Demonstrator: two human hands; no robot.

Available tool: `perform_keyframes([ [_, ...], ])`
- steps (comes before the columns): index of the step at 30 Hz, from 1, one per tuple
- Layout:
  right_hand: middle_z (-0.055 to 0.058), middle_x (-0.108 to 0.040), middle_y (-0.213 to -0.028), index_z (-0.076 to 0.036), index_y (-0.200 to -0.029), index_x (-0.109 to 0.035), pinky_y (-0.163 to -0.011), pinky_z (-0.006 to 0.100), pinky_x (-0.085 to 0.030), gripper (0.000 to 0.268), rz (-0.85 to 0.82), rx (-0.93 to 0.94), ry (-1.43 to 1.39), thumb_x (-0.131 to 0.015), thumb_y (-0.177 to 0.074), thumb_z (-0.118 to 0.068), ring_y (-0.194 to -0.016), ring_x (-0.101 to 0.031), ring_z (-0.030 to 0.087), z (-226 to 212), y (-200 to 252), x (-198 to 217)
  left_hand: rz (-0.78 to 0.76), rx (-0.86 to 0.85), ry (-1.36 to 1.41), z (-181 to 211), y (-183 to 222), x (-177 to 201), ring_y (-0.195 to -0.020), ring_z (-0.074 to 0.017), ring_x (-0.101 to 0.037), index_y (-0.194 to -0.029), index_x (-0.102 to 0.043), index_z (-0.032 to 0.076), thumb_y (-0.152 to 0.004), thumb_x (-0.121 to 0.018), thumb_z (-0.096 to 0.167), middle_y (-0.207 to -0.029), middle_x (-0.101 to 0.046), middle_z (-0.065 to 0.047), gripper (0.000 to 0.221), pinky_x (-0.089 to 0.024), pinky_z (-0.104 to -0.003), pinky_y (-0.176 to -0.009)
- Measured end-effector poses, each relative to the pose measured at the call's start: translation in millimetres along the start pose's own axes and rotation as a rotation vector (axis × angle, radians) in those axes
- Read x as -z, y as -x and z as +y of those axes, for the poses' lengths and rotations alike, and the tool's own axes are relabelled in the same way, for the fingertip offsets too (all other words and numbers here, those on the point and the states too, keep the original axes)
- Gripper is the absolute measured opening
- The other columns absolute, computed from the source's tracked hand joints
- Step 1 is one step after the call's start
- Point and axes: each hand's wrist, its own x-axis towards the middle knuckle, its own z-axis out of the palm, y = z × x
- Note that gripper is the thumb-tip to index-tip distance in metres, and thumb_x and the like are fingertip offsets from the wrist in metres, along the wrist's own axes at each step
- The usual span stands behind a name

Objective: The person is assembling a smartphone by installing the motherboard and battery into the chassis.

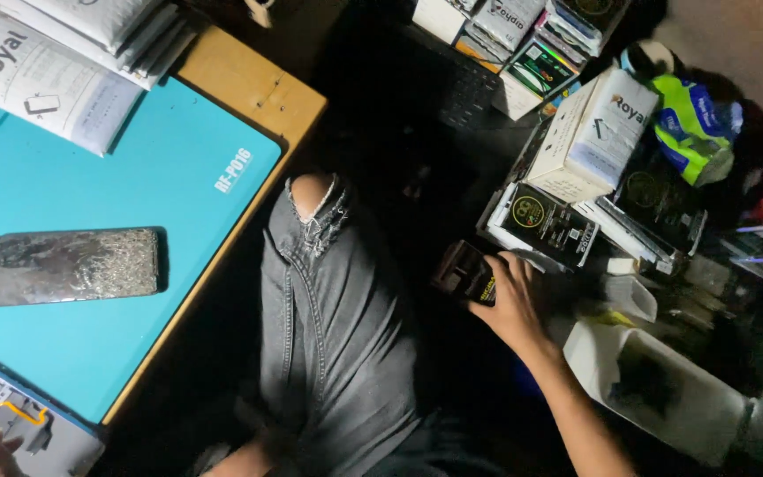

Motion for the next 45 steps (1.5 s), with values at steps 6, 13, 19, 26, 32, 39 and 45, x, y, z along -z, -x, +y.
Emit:
perform_keyframes([
  [6, 0.022, -0.071, -0.121, 0.004, -0.138, -0.061, -0.093, 0.048, -0.056, 0.071, 0.173, 0.098, -0.170, -0.092, -0.079, -0.020, -0.102, -0.069, 0.041, -95.1, -32.6, 84.2, 0.175, 0.093, 0.124, 180.0, 66.6, -47.2, -0.113, -0.0407, -0.063, -0.143, -0.060, -0.027, -0.154, -0.050, 0.012, -0.128, -0.063, -0.040, 0.042, -0.054, -0.048, -0.116],
  [13, 0.024, -0.057, -0.149, 0.003, -0.147, -0.047, -0.124, 0.053, -0.051, 0.076, 0.292, 0.533, -0.446, -0.084, -0.083, -0.011, -0.135, -0.061, 0.040, -188.2, -63.0, 121.9, 0.448, 0.036, 0.049, 456.0, 68.6, -72.6, -0.104, -0.0346, -0.068, -0.124, -0.061, -0.019, -0.133, -0.061, -0.015, -0.112, -0.069, -0.032, 0.009, -0.056, -0.042, -0.109],
  [19, 0.024, -0.053, -0.151, -0.002, -0.146, -0.039, -0.136, 0.062, -0.044, 0.082, 0.158, 0.806, -0.564, -0.082, -0.080, -0.021, -0.141, -0.058, 0.040, -257.8, -82.3, 111.7, 0.516, 0.075, 0.001, 515.5, 60.0, -50.6, -0.083, -0.0228, -0.062, -0.107, -0.071, -0.015, -0.104, -0.067, -0.016, -0.095, -0.072, -0.020, 0.005, -0.051, -0.032, -0.082],
  [26, 0.026, -0.066, -0.143, 0.004, -0.155, -0.043, -0.103, 0.045, -0.060, 0.076, -0.578, 0.344, -1.284, -0.053, -0.082, -0.011, -0.120, -0.072, 0.034, -355.1, -62.2, 85.1, 0.541, 0.256, 0.081, 504.6, 39.7, -23.3, -0.074, -0.0136, -0.064, -0.115, -0.078, 0.000, -0.094, -0.074, 0.008, -0.094, -0.079, -0.007, 0.023, -0.052, -0.027, -0.062],
  [32, 0.024, -0.060, -0.160, 0.004, -0.159, -0.048, -0.119, 0.049, -0.047, 0.073, -1.023, 0.101, -1.389, -0.047, -0.090, -0.022, -0.141, -0.061, 0.034, -439.9, -80.6, 67.0, 0.476, 0.310, 0.046, 477.9, 21.4, -26.0, -0.061, -0.0150, -0.066, -0.101, -0.081, -0.001, -0.090, -0.072, 0.012, -0.087, -0.083, -0.008, 0.019, -0.054, -0.028, -0.055],
  [39, 0.024, -0.066, -0.149, 0.003, -0.158, -0.052, -0.110, 0.051, -0.049, 0.072, -1.049, -0.283, -1.279, -0.039, -0.094, -0.029, -0.126, -0.064, 0.035, -501.7, -93.2, 80.6, 0.519, 0.438, 0.035, 477.6, 17.2, -31.7, -0.056, -0.0153, -0.067, -0.107, -0.080, -0.005, -0.090, -0.072, 0.016, -0.080, -0.081, -0.010, 0.028, -0.057, -0.030, -0.054],
  [45, 0.030, -0.064, -0.148, 0.008, -0.155, -0.051, -0.111, 0.053, -0.050, 0.070, -1.071, -0.358, -1.333, -0.035, -0.098, -0.028, -0.134, -0.061, 0.033, -518.4, -93.9, 80.3, 0.486, 0.537, 0.166, 473.9, 14.1, -32.2, -0.057, -0.0122, -0.067, -0.109, -0.081, -0.005, -0.091, -0.071, 0.019, -0.085, -0.085, -0.012, 0.031, -0.057, -0.028, -0.052],
])
